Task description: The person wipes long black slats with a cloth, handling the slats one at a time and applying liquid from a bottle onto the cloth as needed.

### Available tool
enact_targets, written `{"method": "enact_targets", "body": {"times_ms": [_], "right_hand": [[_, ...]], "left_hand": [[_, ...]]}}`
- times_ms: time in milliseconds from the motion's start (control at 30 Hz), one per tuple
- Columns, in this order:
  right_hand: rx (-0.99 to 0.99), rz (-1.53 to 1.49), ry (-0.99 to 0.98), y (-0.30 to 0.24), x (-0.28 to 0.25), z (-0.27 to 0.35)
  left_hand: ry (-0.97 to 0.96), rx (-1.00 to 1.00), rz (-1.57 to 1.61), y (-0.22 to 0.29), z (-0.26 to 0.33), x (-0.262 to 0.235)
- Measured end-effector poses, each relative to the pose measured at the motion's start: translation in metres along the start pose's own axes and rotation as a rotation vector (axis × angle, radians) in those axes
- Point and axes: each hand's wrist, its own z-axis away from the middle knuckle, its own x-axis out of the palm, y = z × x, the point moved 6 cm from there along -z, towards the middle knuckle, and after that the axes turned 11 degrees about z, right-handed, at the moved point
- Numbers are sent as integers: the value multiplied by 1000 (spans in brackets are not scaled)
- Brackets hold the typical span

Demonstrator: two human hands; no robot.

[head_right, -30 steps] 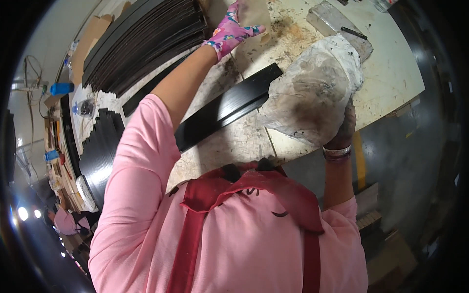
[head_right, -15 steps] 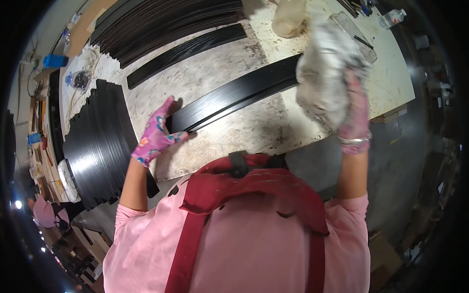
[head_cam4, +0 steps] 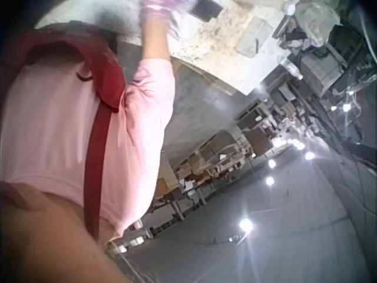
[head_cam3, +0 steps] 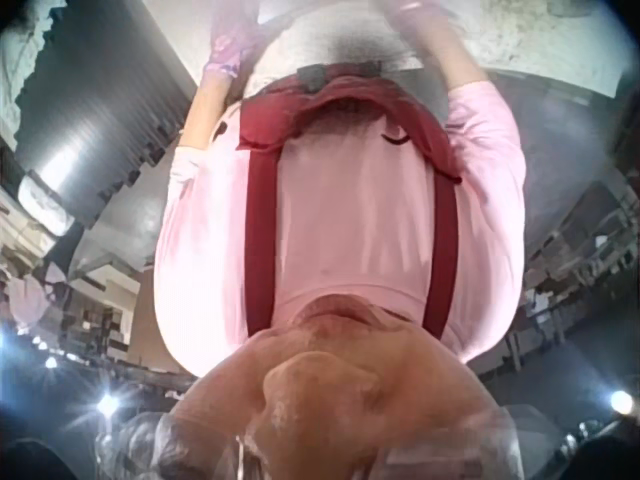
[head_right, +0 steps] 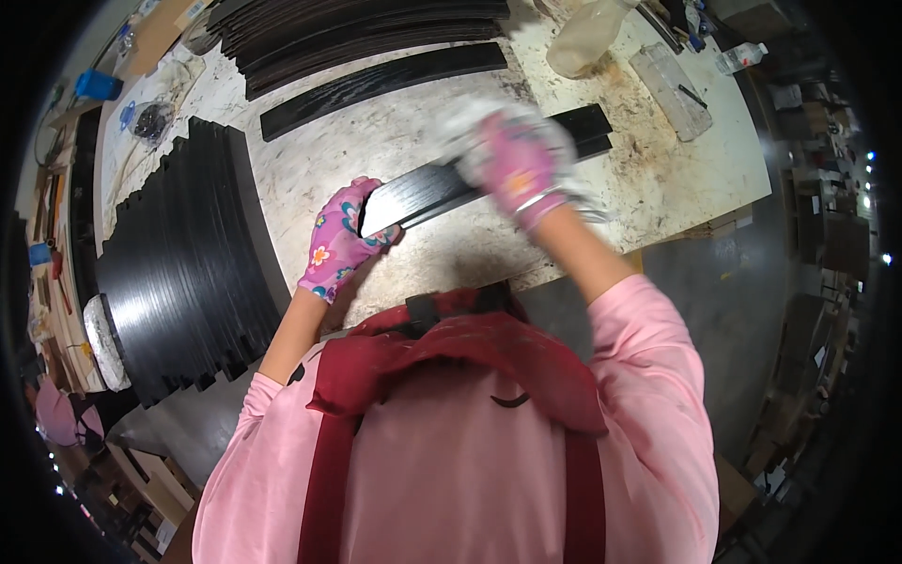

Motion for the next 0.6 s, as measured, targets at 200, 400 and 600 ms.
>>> {"method": "enact_targets", "body": {"times_ms": [200, 400, 600], "right_hand": [[-99, 338, 154, -27, 27, 19], [-42, 385, 196, -33, 13, 10], [-30, 361, 282, 23, -16, 3]], "left_hand": [[-30, 3, -16, 3, 0, -4], [-14, 35, 18, 4, -1, 1], [-8, 25, 68, 7, 3, -1]]}}
